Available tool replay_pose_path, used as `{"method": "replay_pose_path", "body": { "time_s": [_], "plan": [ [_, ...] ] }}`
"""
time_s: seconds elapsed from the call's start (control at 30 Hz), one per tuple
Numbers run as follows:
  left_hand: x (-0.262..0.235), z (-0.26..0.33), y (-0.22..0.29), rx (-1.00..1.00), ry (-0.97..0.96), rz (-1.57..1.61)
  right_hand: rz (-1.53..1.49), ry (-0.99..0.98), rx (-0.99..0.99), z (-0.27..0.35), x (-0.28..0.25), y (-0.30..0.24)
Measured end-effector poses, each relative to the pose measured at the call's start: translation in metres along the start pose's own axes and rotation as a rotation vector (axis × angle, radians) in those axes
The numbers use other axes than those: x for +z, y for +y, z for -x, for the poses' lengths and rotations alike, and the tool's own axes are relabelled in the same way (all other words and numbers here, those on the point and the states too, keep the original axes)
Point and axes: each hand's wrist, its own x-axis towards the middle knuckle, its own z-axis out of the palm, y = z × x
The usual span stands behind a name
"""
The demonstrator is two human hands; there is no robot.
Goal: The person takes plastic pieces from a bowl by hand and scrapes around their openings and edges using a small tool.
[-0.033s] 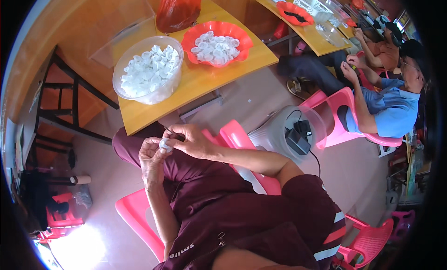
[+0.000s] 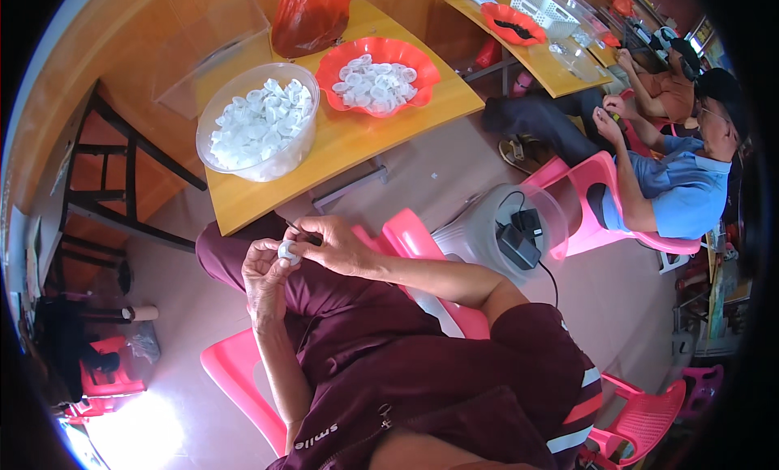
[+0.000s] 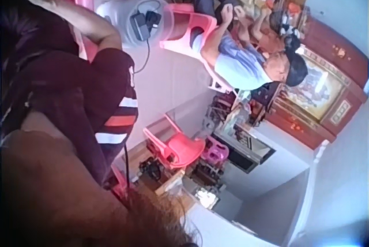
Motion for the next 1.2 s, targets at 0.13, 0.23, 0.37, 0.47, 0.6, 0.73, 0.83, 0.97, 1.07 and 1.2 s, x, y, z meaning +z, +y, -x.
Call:
{"method": "replay_pose_path", "body": {
  "time_s": [0.13,0.23,0.37,0.47,0.6,0.73,0.83,0.97,1.07,1.2],
  "plan": [
    [0.01,0.005,0.0,-0.012,-0.003,0.026,-0.014,0.049,-0.011,0.005,0.002,0.004],
    [0.008,0.01,0.001,-0.013,-0.007,0.058,-0.029,0.09,0.034,0.007,0.008,-0.003],
    [0.014,0.011,0.001,-0.012,-0.049,0.147,0.201,0.139,-0.246,0.003,0.006,0.003],
    [0.021,0.005,-0.002,0.002,-0.102,0.245,0.293,0.115,-0.199,0.007,0.0,-0.009],
    [0.011,0.004,-0.009,-0.045,-0.204,0.496,-0.069,0.147,0.062,0.011,0.007,-0.042],
    [0.008,0.01,-0.007,-0.033,-0.215,0.559,0.018,0.004,-0.034,0.013,-0.002,-0.048],
    [0.01,0.013,-0.005,-0.016,-0.256,0.584,0.12,0.033,-0.111,0.019,0.002,-0.051],
    [0.013,0.014,-0.005,-0.009,-0.245,0.563,0.322,0.019,-0.282,0.022,0.005,-0.051],
    [0.014,0.015,-0.004,0.013,-0.223,0.529,0.308,0.056,-0.3,0.023,0.009,-0.052],
    [0.018,0.016,0.0,0.029,-0.192,0.481,0.427,0.044,-0.406,0.019,0.007,-0.05]
  ]
}}
